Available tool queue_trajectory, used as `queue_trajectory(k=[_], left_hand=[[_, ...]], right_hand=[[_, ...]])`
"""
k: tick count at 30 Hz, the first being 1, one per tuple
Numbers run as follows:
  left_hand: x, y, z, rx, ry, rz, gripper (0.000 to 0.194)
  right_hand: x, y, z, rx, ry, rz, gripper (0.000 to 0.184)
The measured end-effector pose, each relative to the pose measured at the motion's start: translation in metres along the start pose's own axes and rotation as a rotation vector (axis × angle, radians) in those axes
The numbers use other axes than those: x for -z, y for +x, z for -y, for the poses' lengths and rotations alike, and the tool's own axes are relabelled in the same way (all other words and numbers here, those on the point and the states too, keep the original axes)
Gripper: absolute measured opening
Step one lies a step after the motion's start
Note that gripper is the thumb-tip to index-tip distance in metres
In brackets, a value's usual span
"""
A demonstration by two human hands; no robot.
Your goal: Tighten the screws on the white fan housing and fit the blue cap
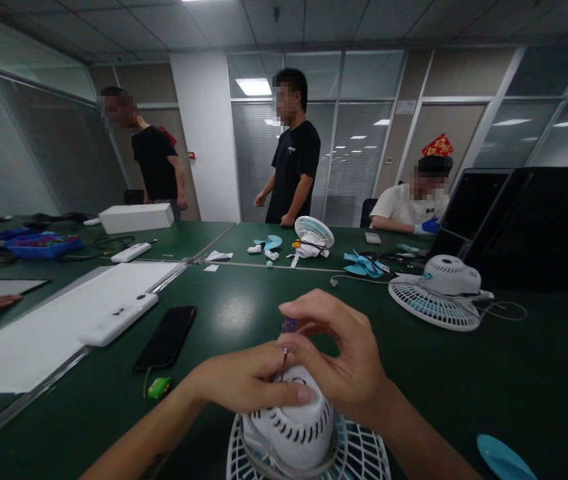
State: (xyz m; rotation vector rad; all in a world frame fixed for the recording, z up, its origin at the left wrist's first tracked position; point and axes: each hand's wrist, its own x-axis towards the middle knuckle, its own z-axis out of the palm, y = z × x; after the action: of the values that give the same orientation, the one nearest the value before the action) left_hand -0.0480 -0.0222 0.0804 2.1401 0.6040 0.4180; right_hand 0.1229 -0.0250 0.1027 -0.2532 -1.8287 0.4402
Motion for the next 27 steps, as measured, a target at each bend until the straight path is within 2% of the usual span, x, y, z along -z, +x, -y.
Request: queue_trajectory(k=[3,5,7,13,16,19,22,27], left_hand=[[0.012,-0.004,-0.004,-0.06,-0.024,-0.141,0.034],[0.019,-0.006,-0.009,-0.088,-0.008,-0.201,0.019],[0.022,-0.008,-0.013,-0.086,-0.003,-0.2,0.009],[0.02,-0.01,-0.018,-0.015,-0.005,-0.186,0.011],[0.019,-0.011,-0.019,0.005,0.006,-0.183,0.01],[0.019,-0.012,-0.022,0.014,0.005,-0.195,0.008],[0.018,-0.013,-0.023,0.026,0.024,-0.212,0.008],[0.016,-0.014,-0.021,0.032,0.087,-0.253,0.011]], right_hand=[[0.005,-0.003,-0.003,-0.037,-0.001,-0.014,0.026],[0.007,-0.003,-0.003,-0.043,0.002,-0.015,0.025],[0.007,-0.002,-0.002,-0.028,0.001,-0.019,0.024],[0.005,-0.004,0.002,-0.009,0.031,0.034,0.029],[0.003,-0.004,0.002,-0.031,0.043,-0.006,0.028],[0.002,-0.002,0.002,0.02,-0.016,-0.053,0.023],[0.002,0.001,0.004,0.091,-0.035,-0.018,0.022],[0.002,0.001,0.006,0.098,0.007,0.03,0.032]])
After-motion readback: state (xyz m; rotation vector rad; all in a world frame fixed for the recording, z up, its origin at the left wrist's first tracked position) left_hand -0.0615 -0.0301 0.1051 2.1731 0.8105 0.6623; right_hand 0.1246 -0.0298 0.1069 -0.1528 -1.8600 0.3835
